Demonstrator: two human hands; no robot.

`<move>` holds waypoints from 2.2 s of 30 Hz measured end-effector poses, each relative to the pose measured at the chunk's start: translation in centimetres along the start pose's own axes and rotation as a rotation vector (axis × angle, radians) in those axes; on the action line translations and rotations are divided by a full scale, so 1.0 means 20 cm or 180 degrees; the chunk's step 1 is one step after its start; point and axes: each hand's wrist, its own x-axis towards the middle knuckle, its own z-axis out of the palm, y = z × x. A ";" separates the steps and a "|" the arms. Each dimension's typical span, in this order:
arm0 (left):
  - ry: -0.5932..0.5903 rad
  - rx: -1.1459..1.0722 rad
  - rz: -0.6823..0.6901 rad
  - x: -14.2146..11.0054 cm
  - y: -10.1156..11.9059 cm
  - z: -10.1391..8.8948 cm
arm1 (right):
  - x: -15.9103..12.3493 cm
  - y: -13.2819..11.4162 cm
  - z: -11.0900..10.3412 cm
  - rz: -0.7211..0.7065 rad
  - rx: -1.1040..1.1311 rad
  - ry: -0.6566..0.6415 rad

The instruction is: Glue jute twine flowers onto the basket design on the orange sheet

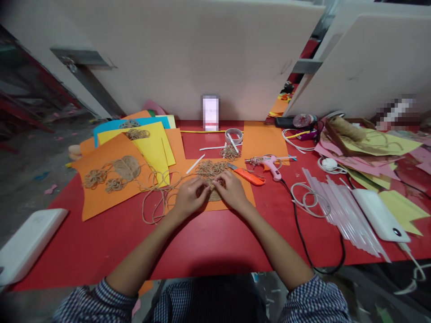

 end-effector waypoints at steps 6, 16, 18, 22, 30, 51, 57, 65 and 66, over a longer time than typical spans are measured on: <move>-0.0204 0.0523 -0.0061 0.00 0.01 0.04 | 0.01 0.01 0.02 0.0021 -0.0299 -0.0183; -0.0381 0.0853 -0.0432 0.02 0.03 0.07 | 0.06 0.04 0.06 0.0087 -0.0375 -0.0142; -0.0415 0.0863 -0.0504 0.02 0.04 0.07 | 0.06 0.04 0.07 0.0099 -0.0363 -0.0106; -0.0455 0.0927 -0.0637 0.03 0.05 0.07 | 0.06 0.05 0.06 0.0017 -0.0291 -0.0046; -0.0463 0.0964 -0.0678 0.03 0.04 0.08 | 0.00 0.05 -0.01 -0.0362 -0.0341 0.0072; -0.0283 0.0625 -0.0631 0.02 0.05 0.07 | -0.01 0.04 0.01 -0.0232 -0.0482 -0.0107; -0.0302 0.0621 -0.0639 0.01 0.04 0.07 | -0.01 0.05 0.01 -0.0344 -0.0593 -0.0098; -0.0315 0.0653 -0.0700 0.02 0.05 0.07 | -0.01 0.03 0.02 -0.0412 -0.0629 -0.0242; -0.0314 0.0651 -0.0698 0.02 0.05 0.07 | -0.01 0.03 0.02 -0.0413 -0.0617 -0.0238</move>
